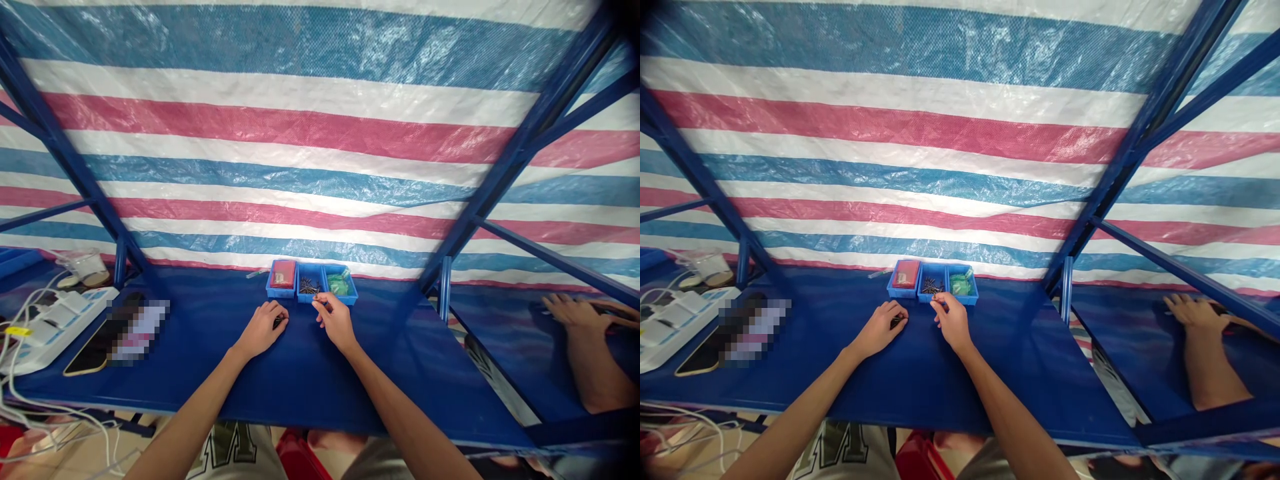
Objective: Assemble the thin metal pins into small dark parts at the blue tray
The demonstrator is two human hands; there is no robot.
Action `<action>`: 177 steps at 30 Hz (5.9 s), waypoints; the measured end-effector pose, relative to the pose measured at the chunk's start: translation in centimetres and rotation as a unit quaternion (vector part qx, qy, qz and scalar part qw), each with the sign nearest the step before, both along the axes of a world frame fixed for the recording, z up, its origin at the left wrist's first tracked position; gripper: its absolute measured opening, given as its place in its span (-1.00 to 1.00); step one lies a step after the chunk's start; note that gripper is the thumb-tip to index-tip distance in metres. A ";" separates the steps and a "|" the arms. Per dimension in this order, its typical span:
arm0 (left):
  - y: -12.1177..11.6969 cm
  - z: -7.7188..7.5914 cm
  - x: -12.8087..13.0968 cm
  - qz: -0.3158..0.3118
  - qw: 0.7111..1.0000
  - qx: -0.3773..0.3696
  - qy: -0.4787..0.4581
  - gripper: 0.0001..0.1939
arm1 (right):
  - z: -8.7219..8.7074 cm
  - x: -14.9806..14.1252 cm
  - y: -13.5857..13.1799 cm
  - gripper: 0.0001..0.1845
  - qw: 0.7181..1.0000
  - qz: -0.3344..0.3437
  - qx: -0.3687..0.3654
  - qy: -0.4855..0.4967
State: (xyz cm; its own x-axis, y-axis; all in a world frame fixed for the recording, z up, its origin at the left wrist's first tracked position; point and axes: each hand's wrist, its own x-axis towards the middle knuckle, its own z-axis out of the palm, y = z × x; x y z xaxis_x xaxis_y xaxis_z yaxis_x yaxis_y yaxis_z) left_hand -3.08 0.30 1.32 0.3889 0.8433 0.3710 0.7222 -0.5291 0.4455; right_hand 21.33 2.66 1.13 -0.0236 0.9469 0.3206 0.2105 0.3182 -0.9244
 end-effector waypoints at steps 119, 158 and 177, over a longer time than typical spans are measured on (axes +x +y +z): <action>0.1 -0.4 0.1 0.015 1.000 0.003 -0.001 -0.90 | -0.1 0.5 -0.2 -0.49 0.999 0.009 -0.011 0.036; -0.1 -0.1 0.2 0.017 1.000 -0.001 0.004 -0.90 | 0.4 0.4 -0.7 -0.56 1.000 -0.007 -0.010 0.003; 0.0 -0.4 0.1 0.017 1.000 0.004 -0.002 -0.89 | 0.3 0.8 -0.4 -0.74 0.990 -0.037 0.088 -0.099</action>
